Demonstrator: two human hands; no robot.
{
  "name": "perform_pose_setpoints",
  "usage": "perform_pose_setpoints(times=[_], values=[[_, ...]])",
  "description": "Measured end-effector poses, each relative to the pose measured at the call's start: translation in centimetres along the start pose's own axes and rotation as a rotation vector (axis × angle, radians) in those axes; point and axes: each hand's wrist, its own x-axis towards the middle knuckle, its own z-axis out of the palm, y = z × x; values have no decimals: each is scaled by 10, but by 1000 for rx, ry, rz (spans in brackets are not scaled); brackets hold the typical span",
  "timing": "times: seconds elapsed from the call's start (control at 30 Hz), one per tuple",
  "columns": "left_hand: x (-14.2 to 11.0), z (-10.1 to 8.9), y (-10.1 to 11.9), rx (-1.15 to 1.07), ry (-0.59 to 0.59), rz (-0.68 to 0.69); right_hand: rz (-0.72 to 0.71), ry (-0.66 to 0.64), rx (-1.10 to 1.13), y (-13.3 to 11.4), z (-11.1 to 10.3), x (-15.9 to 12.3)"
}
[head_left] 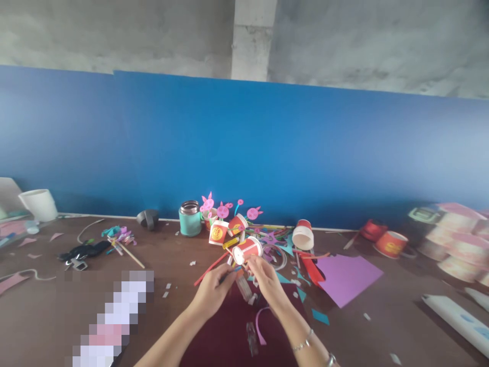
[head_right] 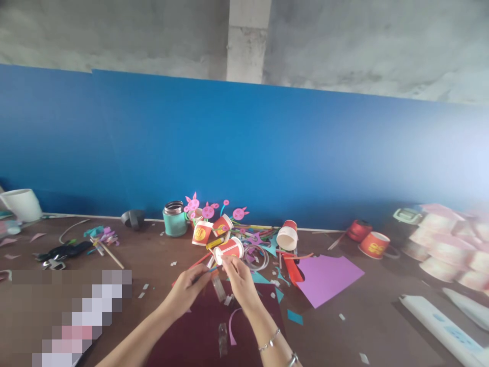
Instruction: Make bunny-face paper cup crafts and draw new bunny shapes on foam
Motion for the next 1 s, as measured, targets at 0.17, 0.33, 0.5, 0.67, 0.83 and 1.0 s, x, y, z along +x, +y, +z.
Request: perform_pose_setpoints(times=[0.17, 0.33, 0.5, 0.67, 0.83, 1.0], values=[[2, -1, 2, -153, 7, -34, 231, -166, 145, -5, 3, -4], [0, -2, 3, -219, 7, -32, 375, -382, 316, -13, 4, -12], [0, -6, 5, -176, 53, -25, 382, -251, 310, -2, 1, -7], [2, -3, 0, -219, 76, -11, 330, -167, 194, -2, 1, -3], [5, -3, -9, -163, 74, -15, 276, -118, 117, -7, 1, -3], [6, -6, -12, -49, 101, -15, 246, -120, 99, -5, 1, -2]])
